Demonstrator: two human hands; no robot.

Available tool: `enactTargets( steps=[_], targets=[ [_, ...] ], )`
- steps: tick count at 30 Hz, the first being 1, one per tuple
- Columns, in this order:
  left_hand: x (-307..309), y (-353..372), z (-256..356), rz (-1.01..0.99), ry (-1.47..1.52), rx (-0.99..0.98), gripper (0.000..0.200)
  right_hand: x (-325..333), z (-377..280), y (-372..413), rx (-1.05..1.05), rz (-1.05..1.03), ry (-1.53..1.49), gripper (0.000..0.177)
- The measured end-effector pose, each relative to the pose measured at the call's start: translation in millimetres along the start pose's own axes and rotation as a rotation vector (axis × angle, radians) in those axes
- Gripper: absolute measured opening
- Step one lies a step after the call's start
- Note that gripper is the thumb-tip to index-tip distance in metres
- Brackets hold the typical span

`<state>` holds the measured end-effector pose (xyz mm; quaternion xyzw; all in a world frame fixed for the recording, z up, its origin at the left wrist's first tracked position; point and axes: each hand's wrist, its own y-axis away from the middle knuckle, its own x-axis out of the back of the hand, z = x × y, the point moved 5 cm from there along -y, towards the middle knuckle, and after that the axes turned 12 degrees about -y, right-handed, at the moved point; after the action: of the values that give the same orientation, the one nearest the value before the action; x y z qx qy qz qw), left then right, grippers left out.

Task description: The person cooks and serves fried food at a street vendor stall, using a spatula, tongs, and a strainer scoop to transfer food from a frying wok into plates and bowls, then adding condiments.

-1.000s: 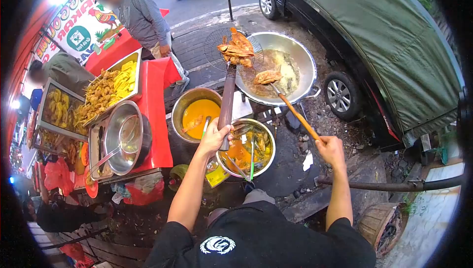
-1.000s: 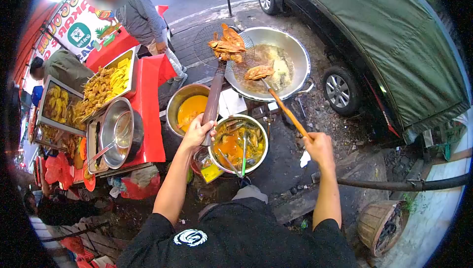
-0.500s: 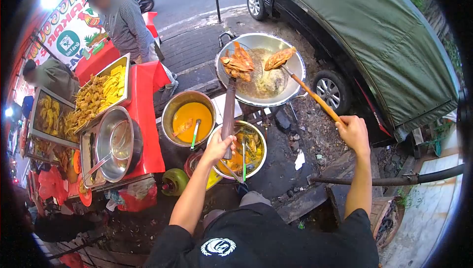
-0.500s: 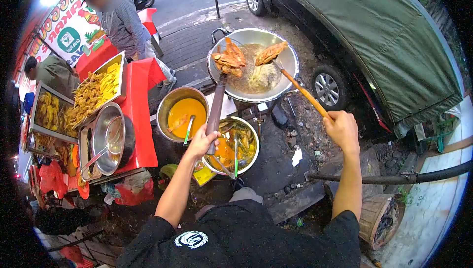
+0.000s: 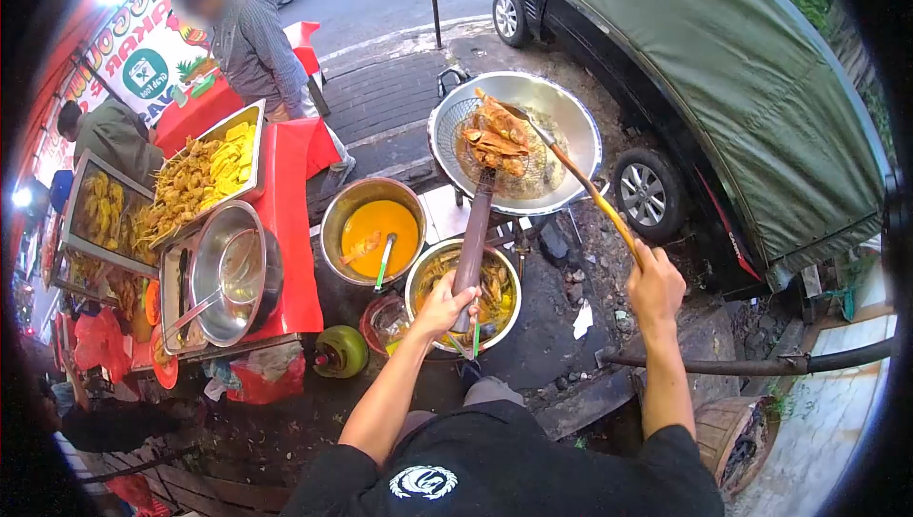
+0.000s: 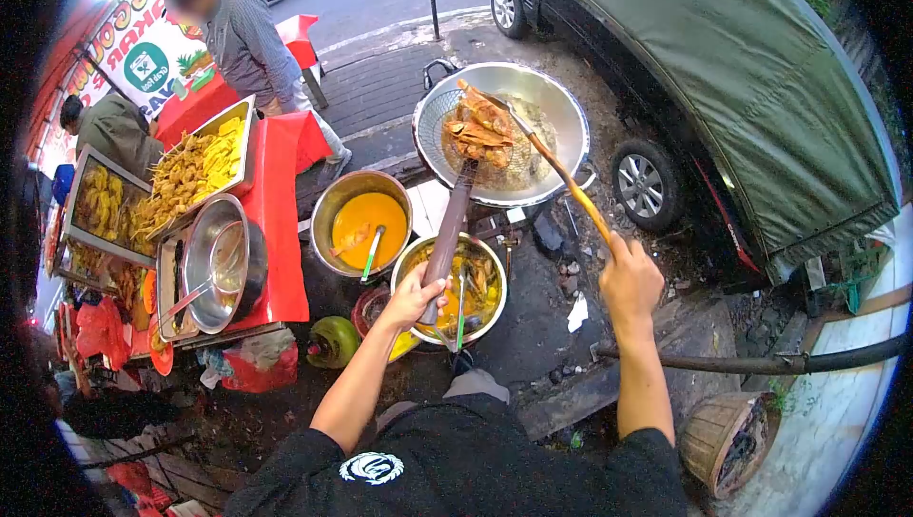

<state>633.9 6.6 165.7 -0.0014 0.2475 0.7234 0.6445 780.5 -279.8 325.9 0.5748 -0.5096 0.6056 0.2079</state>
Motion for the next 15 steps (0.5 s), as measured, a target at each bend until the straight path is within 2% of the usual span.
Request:
enactTargets(
  steps=[2, 5, 7, 13, 15],
  targets=[
    [7.7, 4.2, -0.4, -0.004, -0.001, -0.007, 0.038, -0.5, 13.3, 18.0, -0.164, 0.011, -0.107, 0.032],
    [8.0, 13.5, 6.0, 0.010, -0.001, -0.007, 0.039, -17.2, 29.8, 48.4, -0.286, 0.010, -0.191, 0.033],
    [5.8, 19.1, 12.1, 0.019, 0.009, -0.021, 0.040, -47.4, 37.9, 63.1, -0.384, -0.015, -0.454, 0.031],
    [5.2, 26.2, 35.8, -0.006, -0.011, -0.060, 0.046, -93.7, 45.5, 79.2, -0.508, 0.039, -0.594, 0.026],
    [-0.1, 30.9, 43.7, -0.032, -0.039, -0.089, 0.047, -106.7, 40.4, 77.1, -0.522, -0.090, -0.604, 0.027]
  ],
)
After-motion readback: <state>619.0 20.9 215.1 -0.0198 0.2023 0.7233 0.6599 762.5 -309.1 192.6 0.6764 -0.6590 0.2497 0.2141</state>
